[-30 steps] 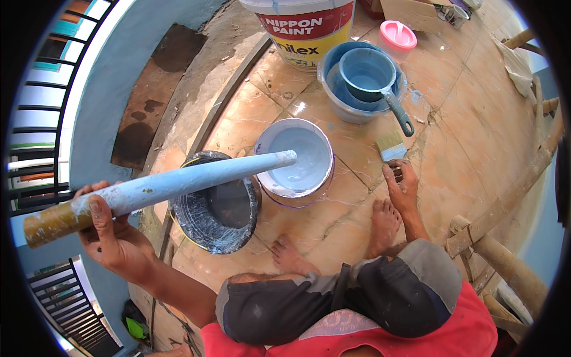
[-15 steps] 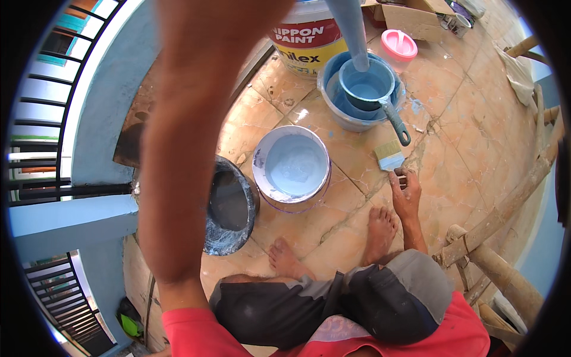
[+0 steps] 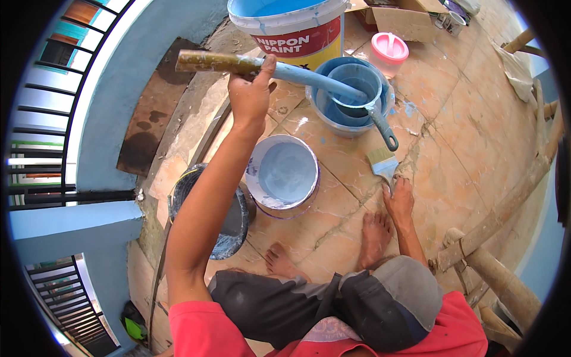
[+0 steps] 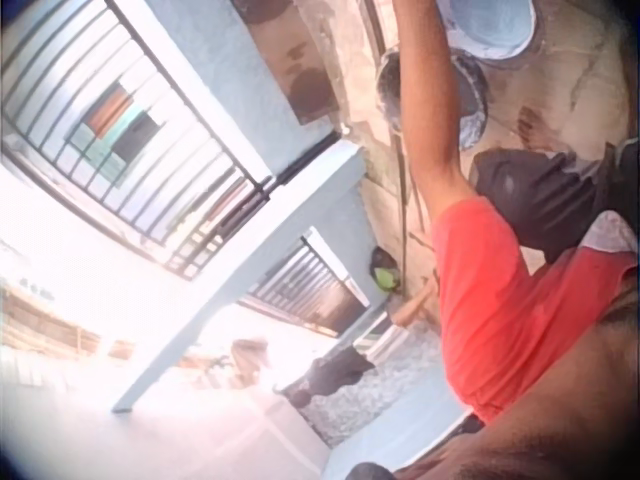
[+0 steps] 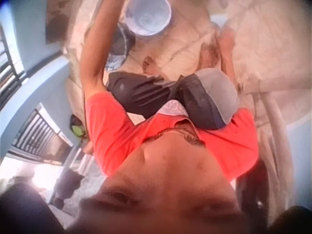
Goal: The person walks onto a balcony and prepares paint by scooping water from a large bucket into a smaller container, then pouring it into a paint can. They stir the mixture with a stick and continue adding water to adjust the consistency.
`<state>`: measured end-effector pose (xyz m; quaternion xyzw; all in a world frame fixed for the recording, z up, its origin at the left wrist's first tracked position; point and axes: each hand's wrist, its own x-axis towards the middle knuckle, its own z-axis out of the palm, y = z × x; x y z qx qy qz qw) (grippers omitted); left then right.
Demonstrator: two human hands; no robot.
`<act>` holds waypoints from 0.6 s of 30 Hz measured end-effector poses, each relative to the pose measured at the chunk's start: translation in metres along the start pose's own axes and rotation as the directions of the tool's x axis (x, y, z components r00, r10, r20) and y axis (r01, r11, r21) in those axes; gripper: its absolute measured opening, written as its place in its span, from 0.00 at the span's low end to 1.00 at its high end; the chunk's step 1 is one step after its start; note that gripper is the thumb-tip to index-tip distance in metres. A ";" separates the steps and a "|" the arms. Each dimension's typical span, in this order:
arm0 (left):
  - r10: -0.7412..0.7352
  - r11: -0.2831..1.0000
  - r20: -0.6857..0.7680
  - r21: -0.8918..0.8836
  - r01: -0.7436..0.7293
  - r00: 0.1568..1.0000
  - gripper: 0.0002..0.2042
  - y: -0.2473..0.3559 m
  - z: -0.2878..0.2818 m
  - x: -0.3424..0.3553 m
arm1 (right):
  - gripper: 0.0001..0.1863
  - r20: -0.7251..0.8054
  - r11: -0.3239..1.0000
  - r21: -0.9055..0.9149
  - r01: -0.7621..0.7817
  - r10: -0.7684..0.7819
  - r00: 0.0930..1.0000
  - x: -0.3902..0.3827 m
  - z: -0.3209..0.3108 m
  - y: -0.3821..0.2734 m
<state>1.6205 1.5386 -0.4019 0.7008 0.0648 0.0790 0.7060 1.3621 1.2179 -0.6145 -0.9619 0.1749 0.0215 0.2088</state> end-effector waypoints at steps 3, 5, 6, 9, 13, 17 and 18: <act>-0.248 0.967 -0.003 -0.067 0.247 0.969 0.23 -0.011 -0.020 0.003 | 0.25 -0.016 1.000 -0.004 0.023 -0.023 1.000 0.003 0.008 0.012; -0.304 0.943 0.004 -0.141 0.302 0.953 0.23 -0.018 -0.026 0.004 | 0.25 0.023 1.000 -0.002 -0.026 0.026 0.999 0.005 0.010 0.017; -0.332 0.928 0.005 -0.179 0.328 0.943 0.24 -0.020 -0.029 0.004 | 0.26 0.046 0.999 -0.002 -0.048 0.048 0.998 0.006 0.011 0.017; -0.324 0.932 0.047 -0.158 0.327 0.945 0.28 -0.026 -0.033 0.009 | 0.24 -0.025 0.984 0.162 -0.075 0.080 0.996 0.007 0.008 0.017; -0.330 0.944 0.117 0.026 0.330 0.937 0.40 -0.021 -0.050 0.004 | 0.20 -0.013 0.901 0.426 -0.078 0.092 0.996 -0.003 -0.006 0.011; -0.307 0.883 0.182 0.421 0.208 0.934 0.39 -0.002 -0.073 -0.042 | 0.18 -0.044 0.886 0.455 -0.092 0.125 0.991 -0.026 -0.022 0.036; -0.317 0.870 0.136 0.435 0.231 0.939 0.27 0.006 -0.079 -0.077 | 0.17 -0.022 0.853 0.503 -0.140 0.174 0.984 -0.035 -0.027 0.046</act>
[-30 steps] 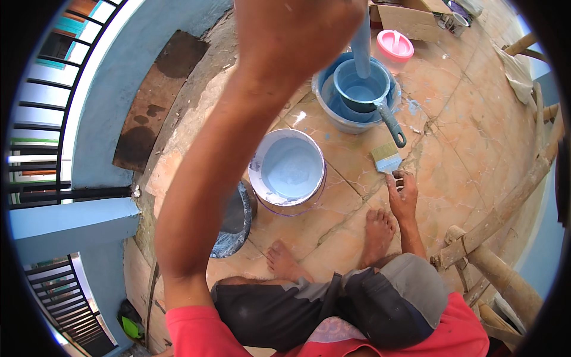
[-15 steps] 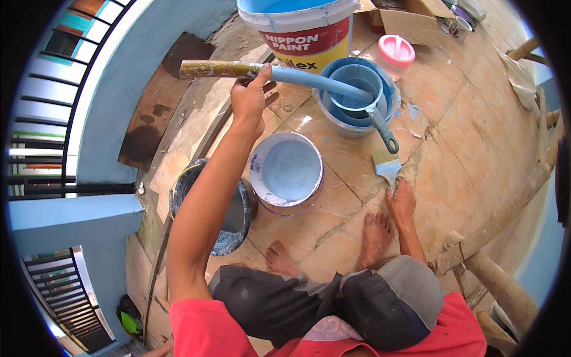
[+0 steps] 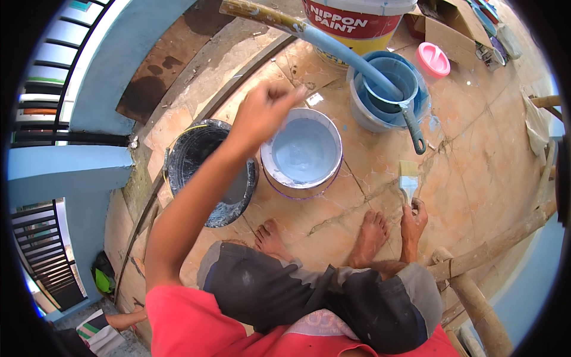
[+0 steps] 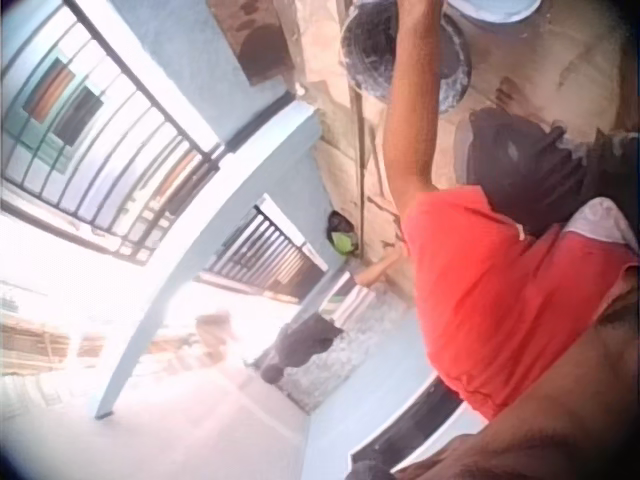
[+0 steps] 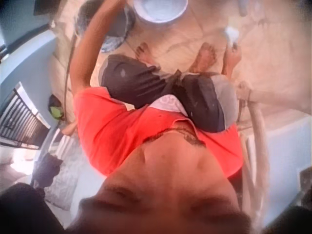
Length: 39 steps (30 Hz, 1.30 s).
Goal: The person walks onto a balcony and prepares paint by scooping water from a large bucket into a smaller container, then pouring it into a paint can. They stir the mixture with a stick and continue adding water to adjust the consistency.
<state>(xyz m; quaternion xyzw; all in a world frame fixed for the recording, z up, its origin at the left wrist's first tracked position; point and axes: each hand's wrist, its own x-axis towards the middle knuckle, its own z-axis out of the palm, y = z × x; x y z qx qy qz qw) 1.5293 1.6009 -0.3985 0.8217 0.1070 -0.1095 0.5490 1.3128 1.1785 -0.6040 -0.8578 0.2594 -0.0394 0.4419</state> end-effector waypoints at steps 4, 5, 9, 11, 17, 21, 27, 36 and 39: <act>-0.578 0.747 0.609 0.127 0.653 0.543 0.30 -0.062 -0.033 -0.123 | 0.15 0.132 0.923 0.272 -0.273 0.246 0.960 -0.029 -0.011 -0.056; -0.587 0.648 0.651 0.022 0.761 0.481 0.36 -0.092 -0.033 -0.128 | 0.15 0.135 0.920 0.298 -0.257 0.226 0.965 -0.032 -0.010 -0.063; -0.628 0.412 0.539 -0.383 0.827 0.562 0.37 -0.124 0.009 -0.135 | 0.17 0.055 0.950 0.276 -0.147 0.137 0.989 -0.033 -0.004 -0.042; -0.618 0.386 0.405 -0.590 0.709 0.673 0.28 -0.125 0.017 -0.133 | 0.18 0.017 0.954 0.259 -0.153 0.154 0.988 -0.035 -0.012 -0.056; -0.674 0.113 0.428 -0.745 0.657 0.602 0.12 -0.074 -0.009 -0.127 | 0.20 -0.085 0.979 0.076 -0.190 0.196 0.977 -0.062 -0.079 -0.150; -0.669 0.002 0.351 -0.881 0.473 0.655 0.10 -0.024 0.004 -0.088 | 0.20 -0.111 0.936 0.159 -0.315 0.334 0.936 -0.097 -0.139 -0.218; -0.747 -0.084 0.316 -0.918 0.388 0.585 0.19 -0.022 0.019 -0.051 | 0.19 -0.181 0.947 -0.007 -0.323 0.316 0.931 -0.155 -0.228 -0.313; -0.867 0.055 0.242 -0.822 0.566 0.435 0.20 0.085 -0.027 -0.093 | 0.16 -0.452 0.952 -0.201 -0.232 0.120 0.884 -0.227 -0.328 -0.442; -0.847 0.076 0.281 -0.776 0.626 0.451 0.21 0.126 -0.069 -0.122 | 0.18 -0.494 0.965 -0.146 -0.217 0.119 0.862 -0.233 -0.347 -0.492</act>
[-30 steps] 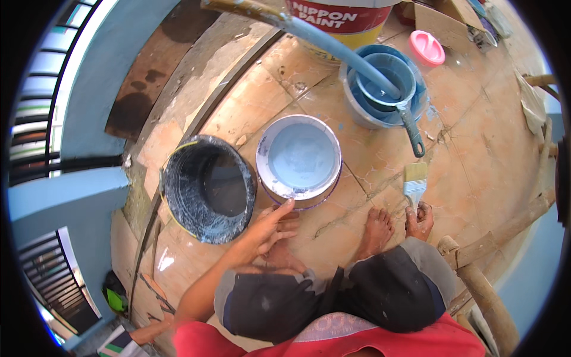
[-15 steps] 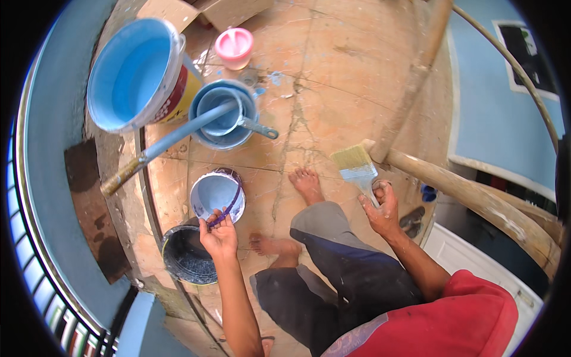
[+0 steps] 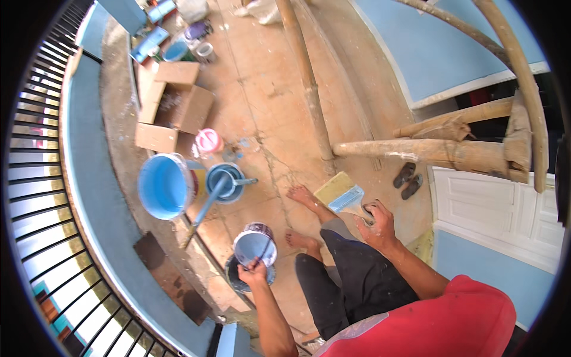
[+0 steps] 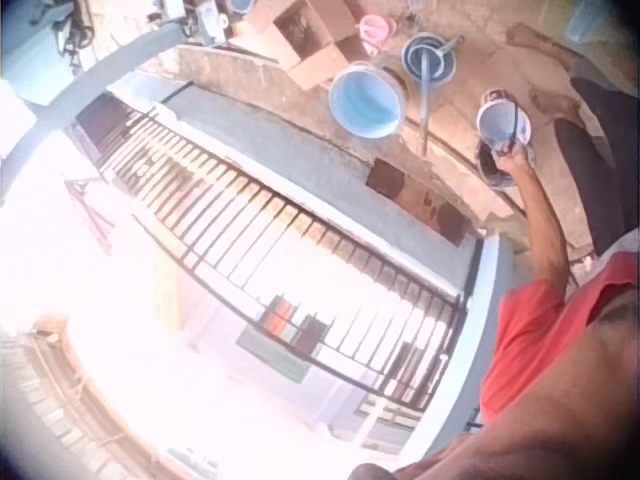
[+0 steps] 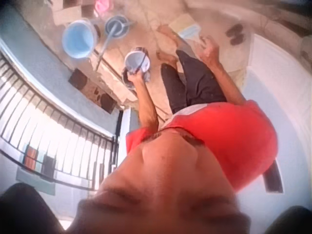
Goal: The person walks onto a balcony and prepares paint by scooping water from a large bucket into a smaller container, then pouring it into a paint can. They stir the mixture with a stick and continue adding water to adjust the consistency.
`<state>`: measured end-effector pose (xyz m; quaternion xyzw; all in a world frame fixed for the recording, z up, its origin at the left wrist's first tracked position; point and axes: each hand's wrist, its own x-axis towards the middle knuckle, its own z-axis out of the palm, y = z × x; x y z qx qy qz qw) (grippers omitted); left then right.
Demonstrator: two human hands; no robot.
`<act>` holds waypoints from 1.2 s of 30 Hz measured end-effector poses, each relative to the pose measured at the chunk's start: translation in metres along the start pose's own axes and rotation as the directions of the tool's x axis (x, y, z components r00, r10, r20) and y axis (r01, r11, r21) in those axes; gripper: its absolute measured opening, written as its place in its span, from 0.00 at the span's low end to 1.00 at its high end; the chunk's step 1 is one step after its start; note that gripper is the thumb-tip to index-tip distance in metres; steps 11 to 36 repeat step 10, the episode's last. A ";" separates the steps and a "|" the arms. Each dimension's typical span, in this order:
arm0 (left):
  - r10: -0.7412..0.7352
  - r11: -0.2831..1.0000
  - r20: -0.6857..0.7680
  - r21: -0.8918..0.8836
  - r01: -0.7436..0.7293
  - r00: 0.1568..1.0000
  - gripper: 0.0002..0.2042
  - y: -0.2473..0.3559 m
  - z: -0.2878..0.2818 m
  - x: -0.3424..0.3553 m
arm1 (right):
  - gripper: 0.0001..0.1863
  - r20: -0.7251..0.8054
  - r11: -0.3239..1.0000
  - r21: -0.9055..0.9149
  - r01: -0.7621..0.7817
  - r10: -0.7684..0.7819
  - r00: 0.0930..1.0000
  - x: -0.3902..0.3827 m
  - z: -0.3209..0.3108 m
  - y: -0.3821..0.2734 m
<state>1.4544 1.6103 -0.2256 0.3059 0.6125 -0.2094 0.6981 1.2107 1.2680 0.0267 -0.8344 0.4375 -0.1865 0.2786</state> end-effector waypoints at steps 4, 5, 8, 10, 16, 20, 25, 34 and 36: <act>-0.021 0.998 0.108 0.053 0.016 0.994 0.19 0.009 -0.023 -0.080 | 0.19 -0.156 0.938 0.333 -0.095 0.154 0.976 0.042 -0.069 -0.088; -0.002 0.999 0.123 0.037 -0.002 0.992 0.18 0.004 -0.026 -0.107 | 0.21 -0.277 0.906 0.422 0.043 0.084 0.957 0.074 -0.089 -0.123; 0.101 0.992 0.057 -0.087 -0.096 0.993 0.18 0.016 -0.073 -0.195 | 0.21 -0.344 0.715 0.629 0.306 -0.097 0.934 0.183 -0.138 -0.242; 0.079 0.996 0.057 -0.053 -0.076 0.995 0.17 0.017 -0.087 -0.225 | 0.16 -0.341 0.598 0.710 0.371 -0.169 0.925 0.205 -0.167 -0.326; 0.079 0.996 0.057 -0.053 -0.076 0.995 0.17 0.017 -0.087 -0.225 | 0.16 -0.341 0.598 0.710 0.371 -0.169 0.925 0.205 -0.167 -0.326; 0.079 0.996 0.057 -0.053 -0.076 0.995 0.17 0.017 -0.087 -0.225 | 0.16 -0.341 0.598 0.710 0.371 -0.169 0.925 0.205 -0.167 -0.326; 0.079 0.996 0.057 -0.053 -0.076 0.995 0.17 0.017 -0.087 -0.225 | 0.16 -0.341 0.598 0.710 0.371 -0.169 0.925 0.205 -0.167 -0.326; 0.079 0.996 0.057 -0.053 -0.076 0.995 0.17 0.017 -0.087 -0.225 | 0.16 -0.341 0.598 0.710 0.371 -0.169 0.925 0.205 -0.167 -0.326; 0.079 0.996 0.057 -0.053 -0.076 0.995 0.17 0.017 -0.087 -0.225 | 0.16 -0.341 0.598 0.710 0.371 -0.169 0.925 0.205 -0.167 -0.326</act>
